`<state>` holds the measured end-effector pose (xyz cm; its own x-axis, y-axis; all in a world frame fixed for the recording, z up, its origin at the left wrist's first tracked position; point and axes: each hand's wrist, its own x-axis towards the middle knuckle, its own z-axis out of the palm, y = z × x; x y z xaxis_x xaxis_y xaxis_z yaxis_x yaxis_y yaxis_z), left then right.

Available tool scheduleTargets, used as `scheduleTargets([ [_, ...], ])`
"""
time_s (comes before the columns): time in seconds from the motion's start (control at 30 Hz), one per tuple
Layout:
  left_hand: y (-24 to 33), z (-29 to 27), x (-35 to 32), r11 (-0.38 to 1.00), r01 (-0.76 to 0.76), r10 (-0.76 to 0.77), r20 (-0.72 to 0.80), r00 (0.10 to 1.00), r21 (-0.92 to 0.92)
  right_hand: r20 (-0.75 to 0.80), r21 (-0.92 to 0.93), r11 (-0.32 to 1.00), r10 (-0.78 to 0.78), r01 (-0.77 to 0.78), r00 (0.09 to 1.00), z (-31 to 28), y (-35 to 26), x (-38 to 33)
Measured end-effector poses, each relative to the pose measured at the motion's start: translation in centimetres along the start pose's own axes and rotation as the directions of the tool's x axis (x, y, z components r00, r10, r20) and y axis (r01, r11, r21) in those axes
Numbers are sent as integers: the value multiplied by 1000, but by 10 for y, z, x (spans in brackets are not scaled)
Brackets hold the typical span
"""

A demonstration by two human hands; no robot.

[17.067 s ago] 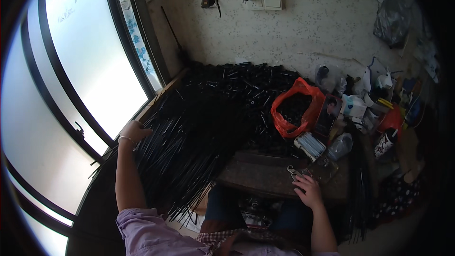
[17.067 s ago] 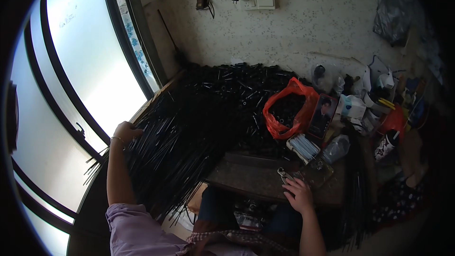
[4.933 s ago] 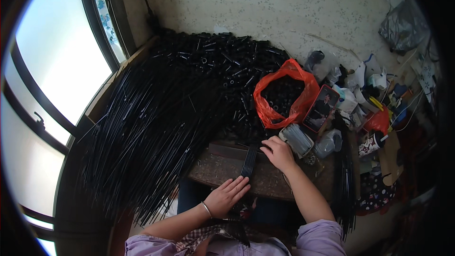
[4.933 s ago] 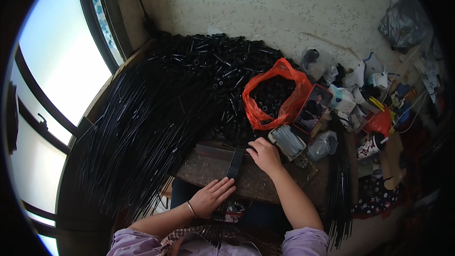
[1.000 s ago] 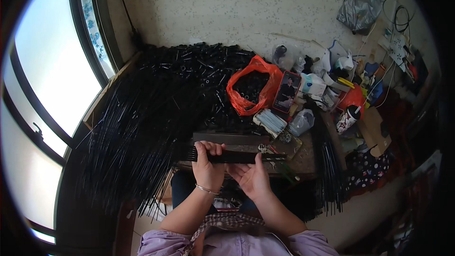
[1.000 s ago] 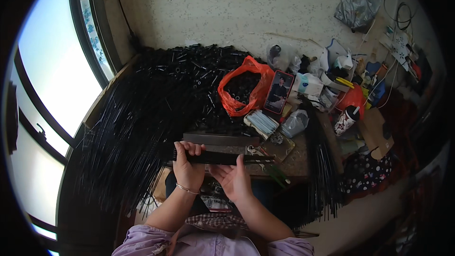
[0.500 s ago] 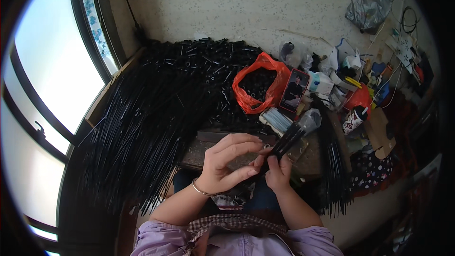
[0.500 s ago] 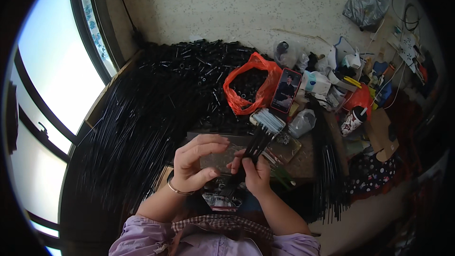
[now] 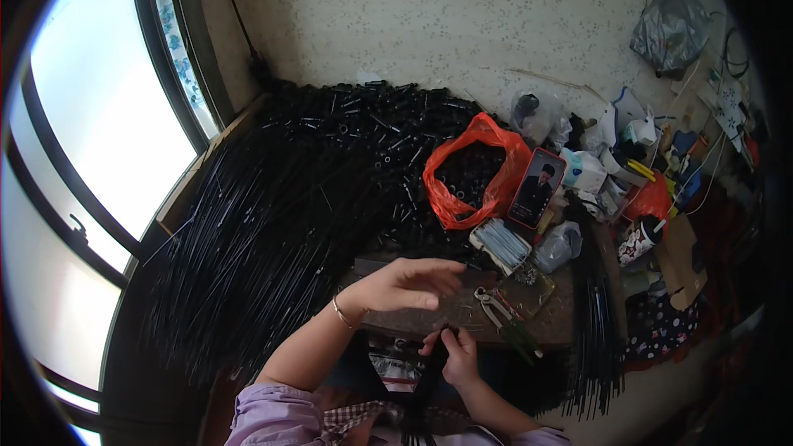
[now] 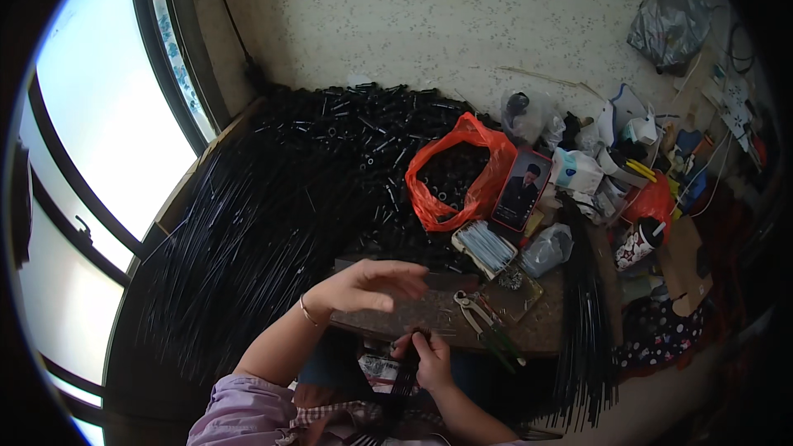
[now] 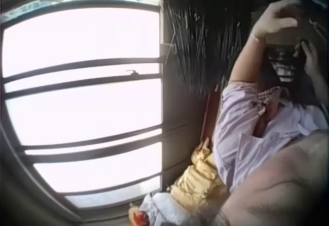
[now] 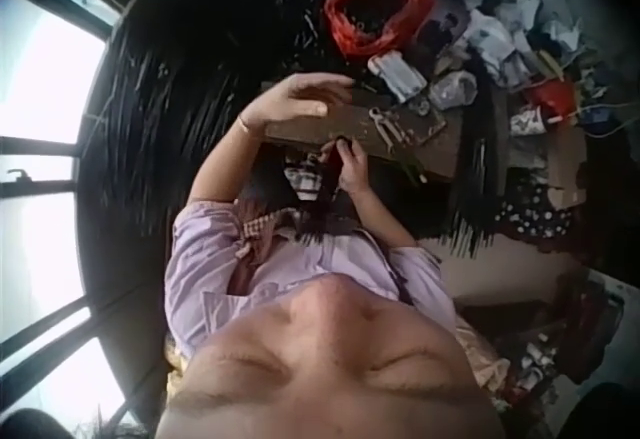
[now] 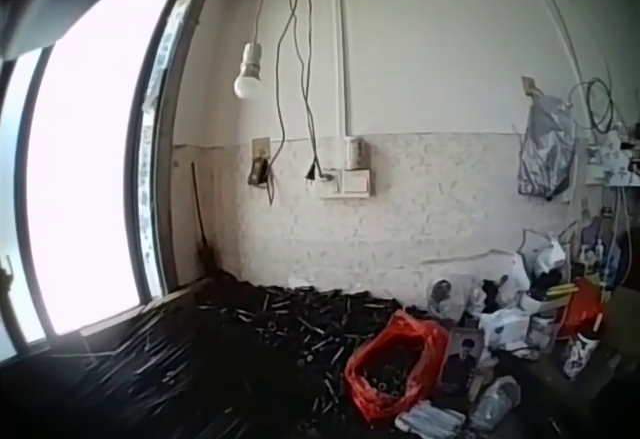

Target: Assembling bundles of black rods into plastic circular bases using pliers.

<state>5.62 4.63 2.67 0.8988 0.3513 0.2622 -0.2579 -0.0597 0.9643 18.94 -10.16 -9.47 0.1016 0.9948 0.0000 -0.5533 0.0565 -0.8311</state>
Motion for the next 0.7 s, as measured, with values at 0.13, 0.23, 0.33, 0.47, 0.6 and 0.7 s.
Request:
scheduleTargets([
  [0.13, -82, -92, 56, 381, 332, 303, -455, 837, 863, -122, 8, 1000, 14, -13, 992, -4, 2, 3],
  [0.23, -110, -130, 87, -59, 456, 406, -396, 824, 888, -149, 22, 998, 62, -59, 987, -4, 2, 9],
  [0.33, -122, -147, 108, -241, 501, 301, -426, 853, 831, -151, 72, 994, 87, -77, 985, -10, 2, 15],
  [0.47, -97, -158, 117, -308, 351, -190, -419, 888, 884, -146, 97, 992, 93, -79, 985, -14, 2, 19],
  [0.6, -45, -154, 88, 193, 433, 189, -467, 864, 880, -154, 62, 995, 90, -81, 984, -6, 1, 22],
  [0.7, -28, -144, 62, 366, 418, 285, -528, 800, 832, -191, 20, 998, 65, -62, 979, 2, -2, 18],
])
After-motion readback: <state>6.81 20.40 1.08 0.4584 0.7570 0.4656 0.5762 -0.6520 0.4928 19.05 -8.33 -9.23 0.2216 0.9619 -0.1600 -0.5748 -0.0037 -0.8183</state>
